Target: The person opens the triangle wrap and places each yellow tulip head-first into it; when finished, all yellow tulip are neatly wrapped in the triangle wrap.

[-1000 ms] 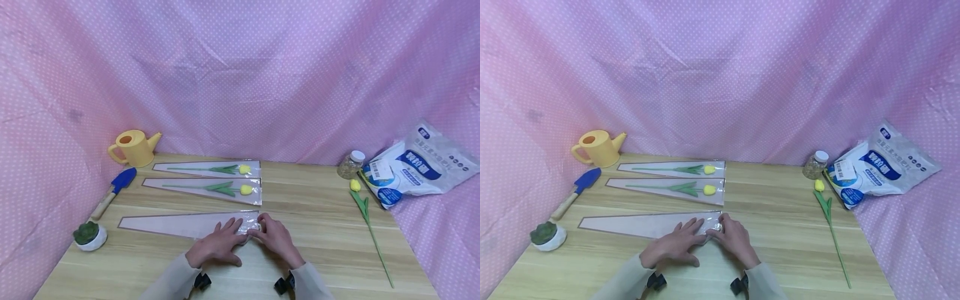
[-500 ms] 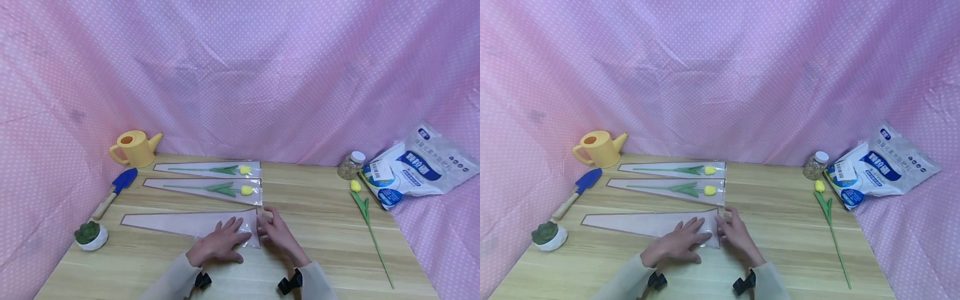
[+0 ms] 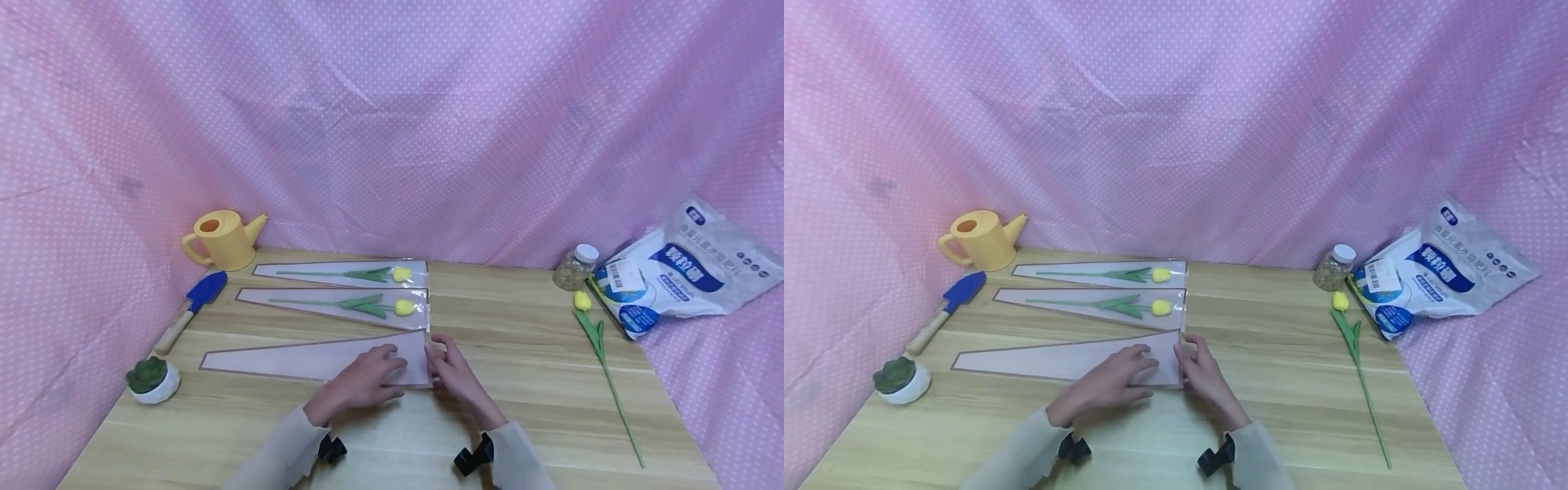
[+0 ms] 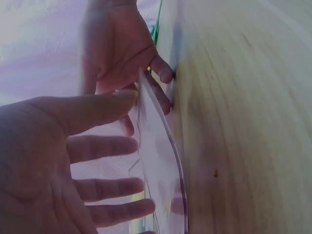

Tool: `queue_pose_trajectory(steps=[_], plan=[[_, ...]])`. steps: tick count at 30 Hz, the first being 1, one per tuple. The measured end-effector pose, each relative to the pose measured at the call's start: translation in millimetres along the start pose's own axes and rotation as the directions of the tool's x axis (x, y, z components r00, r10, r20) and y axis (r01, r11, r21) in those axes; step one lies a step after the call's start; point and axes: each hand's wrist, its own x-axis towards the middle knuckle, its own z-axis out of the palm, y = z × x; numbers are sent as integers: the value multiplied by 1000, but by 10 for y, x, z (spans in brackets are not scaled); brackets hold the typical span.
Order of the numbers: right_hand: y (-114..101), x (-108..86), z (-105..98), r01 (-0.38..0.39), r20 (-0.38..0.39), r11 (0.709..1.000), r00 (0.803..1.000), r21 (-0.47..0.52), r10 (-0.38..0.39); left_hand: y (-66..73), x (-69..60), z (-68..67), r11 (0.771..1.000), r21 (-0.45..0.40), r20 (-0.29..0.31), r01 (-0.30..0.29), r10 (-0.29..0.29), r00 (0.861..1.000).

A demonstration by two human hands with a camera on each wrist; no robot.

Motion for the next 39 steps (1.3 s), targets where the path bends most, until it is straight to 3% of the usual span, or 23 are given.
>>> queue_pose_trajectory(steps=[3,5,9,12,13,18,22,27,31,39], plan=[[-4,-6,-11,-3,1,1000,1000,-1,3,16,42,35,993,-112,-66,32,-39,997],[-13,-13,-20,-8,-5,1000,1000,-8,8,31,92,75,969,-243,-138,45,-80,987],[-36,-26,-37,-6,-13,1000,1000,-23,6,82,199,153,851,-522,-239,59,-212,947],[-50,-30,-45,-5,9,1000,1000,-25,5,102,254,207,781,-617,-247,96,-309,919],[-50,-27,-47,-10,24,1000,1000,-21,10,104,267,221,769,-630,-244,111,-332,911],[-30,1,-44,-83,71,995,994,50,80,79,290,259,726,-667,-210,170,-401,892],[-6,33,-39,-100,70,990,993,99,93,58,285,260,700,-692,-195,179,-420,887],[-14,37,-43,-71,125,985,991,159,51,69,294,245,687,-707,-209,167,-429,879],[-35,16,-31,-46,181,984,983,174,13,91,302,228,662,-733,-210,156,-438,874],[-61,-8,-3,-18,225,984,974,178,-22,118,313,231,633,-764,-224,123,-440,870]])
